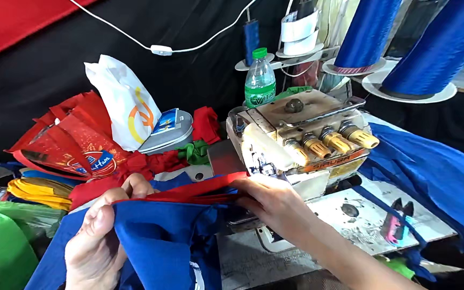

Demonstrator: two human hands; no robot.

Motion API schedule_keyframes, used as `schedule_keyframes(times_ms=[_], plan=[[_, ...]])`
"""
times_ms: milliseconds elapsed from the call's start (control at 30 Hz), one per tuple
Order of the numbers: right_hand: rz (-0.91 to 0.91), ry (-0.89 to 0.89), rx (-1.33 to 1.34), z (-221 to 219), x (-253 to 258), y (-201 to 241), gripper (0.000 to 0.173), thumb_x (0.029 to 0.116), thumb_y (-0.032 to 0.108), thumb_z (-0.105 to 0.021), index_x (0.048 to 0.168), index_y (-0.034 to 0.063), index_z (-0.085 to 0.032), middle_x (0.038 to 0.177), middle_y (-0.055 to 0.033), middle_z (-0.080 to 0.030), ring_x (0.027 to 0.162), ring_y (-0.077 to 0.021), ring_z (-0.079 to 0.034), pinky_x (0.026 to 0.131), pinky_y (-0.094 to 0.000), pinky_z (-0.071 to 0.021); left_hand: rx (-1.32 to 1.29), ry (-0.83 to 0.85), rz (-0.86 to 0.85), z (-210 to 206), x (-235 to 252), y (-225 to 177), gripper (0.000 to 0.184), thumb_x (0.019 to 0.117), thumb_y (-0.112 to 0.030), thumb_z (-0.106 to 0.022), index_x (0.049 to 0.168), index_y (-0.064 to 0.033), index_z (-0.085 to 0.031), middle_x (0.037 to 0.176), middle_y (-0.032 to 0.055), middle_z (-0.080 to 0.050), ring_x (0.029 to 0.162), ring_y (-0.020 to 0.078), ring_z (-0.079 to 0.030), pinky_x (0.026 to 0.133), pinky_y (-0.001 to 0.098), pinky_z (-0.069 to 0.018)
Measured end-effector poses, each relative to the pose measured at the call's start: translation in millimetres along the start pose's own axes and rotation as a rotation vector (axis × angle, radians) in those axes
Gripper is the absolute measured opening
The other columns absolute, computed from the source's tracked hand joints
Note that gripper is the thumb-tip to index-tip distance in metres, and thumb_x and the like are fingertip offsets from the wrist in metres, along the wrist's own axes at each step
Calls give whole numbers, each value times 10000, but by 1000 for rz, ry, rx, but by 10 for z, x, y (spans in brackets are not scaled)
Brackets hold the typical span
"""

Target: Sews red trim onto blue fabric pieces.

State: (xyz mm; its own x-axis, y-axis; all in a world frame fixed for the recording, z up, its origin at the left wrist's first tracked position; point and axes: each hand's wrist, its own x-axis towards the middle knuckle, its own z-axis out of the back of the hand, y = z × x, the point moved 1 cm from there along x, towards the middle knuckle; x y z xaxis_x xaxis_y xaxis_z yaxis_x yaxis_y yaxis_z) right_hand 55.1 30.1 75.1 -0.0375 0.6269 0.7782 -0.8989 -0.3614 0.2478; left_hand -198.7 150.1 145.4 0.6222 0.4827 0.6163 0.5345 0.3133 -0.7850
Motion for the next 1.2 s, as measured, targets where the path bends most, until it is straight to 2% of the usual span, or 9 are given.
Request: schedule_keyframes(times_ms=[133,467,667,733,800,867,933,1033,1200], plan=[[17,-12,46,-40,33,-3,170,967,176,-598,923,129,-756,797,13,-660,771,-103,-653,702,-237,-544,-14,-29,5,33,-8,8,273,992,-424,-595,967,-211,-764,1044,-53,-695,997,71,-652,841,200,-532],[50,-1,239,-98,229,171,153,942,213,-671,997,111,-772,896,1,-709,897,-114,-680,799,-257,-562,-9,-7,-2,-1,-26,-18,255,987,-419,-596,927,-223,-747,1038,-67,-684,1022,65,-636,878,206,-511],[74,-36,314,-123,241,226,150,950,134,-637,903,89,-773,790,3,-679,792,-96,-655,728,-232,-535,-2,-16,-11,-19,-8,12,241,980,-426,-602,952,-246,-759,1049,-73,-698,1082,94,-643,1000,279,-501],[35,-14,298,-101,189,222,199,993,213,-611,952,95,-766,826,6,-701,822,-112,-664,752,-262,-534,19,-32,-15,-31,-17,22,254,978,-453,-592,953,-259,-755,1045,-72,-697,1099,113,-641,1036,320,-486],[-37,25,299,-17,96,159,273,1039,284,-559,1123,95,-738,977,-4,-729,936,-115,-686,837,-297,-560,32,-45,-29,-32,-20,29,280,980,-468,-581,973,-254,-762,1055,-59,-709,1100,130,-656,1053,349,-489],[-86,15,303,62,-35,37,258,1030,231,-578,1223,103,-694,1090,-1,-719,1003,-78,-684,894,-266,-570,14,-48,-41,-39,-10,28,272,985,-453,-583,977,-248,-761,1041,-58,-711,1087,128,-663,1051,346,-496],[-118,-21,265,82,-187,-85,234,976,186,-629,1190,107,-681,1132,1,-716,1008,-50,-688,876,-220,-579,4,-40,-41,-25,2,38,262,987,-445,-582,970,-249,-756,1027,-61,-703,1074,124,-658,1049,346,-493],[-68,-52,155,45,-346,-178,155,999,238,-615,1027,105,-688,1101,-8,-695,1083,-83,-641,956,-230,-523,10,-49,-42,-12,40,61,256,984,-456,-581,968,-260,-744,1010,-68,-692,1045,121,-651,1032,357,-492],[-6,-94,27,-12,-356,-173,193,1020,201,-581,1041,100,-744,1032,-27,-704,1067,-133,-652,967,-262,-523,-14,-88,-20,-35,74,46,272,987,-457,-580,1007,-251,-757,1095,-54,-719,1103,123,-666,1038,343,-510]])
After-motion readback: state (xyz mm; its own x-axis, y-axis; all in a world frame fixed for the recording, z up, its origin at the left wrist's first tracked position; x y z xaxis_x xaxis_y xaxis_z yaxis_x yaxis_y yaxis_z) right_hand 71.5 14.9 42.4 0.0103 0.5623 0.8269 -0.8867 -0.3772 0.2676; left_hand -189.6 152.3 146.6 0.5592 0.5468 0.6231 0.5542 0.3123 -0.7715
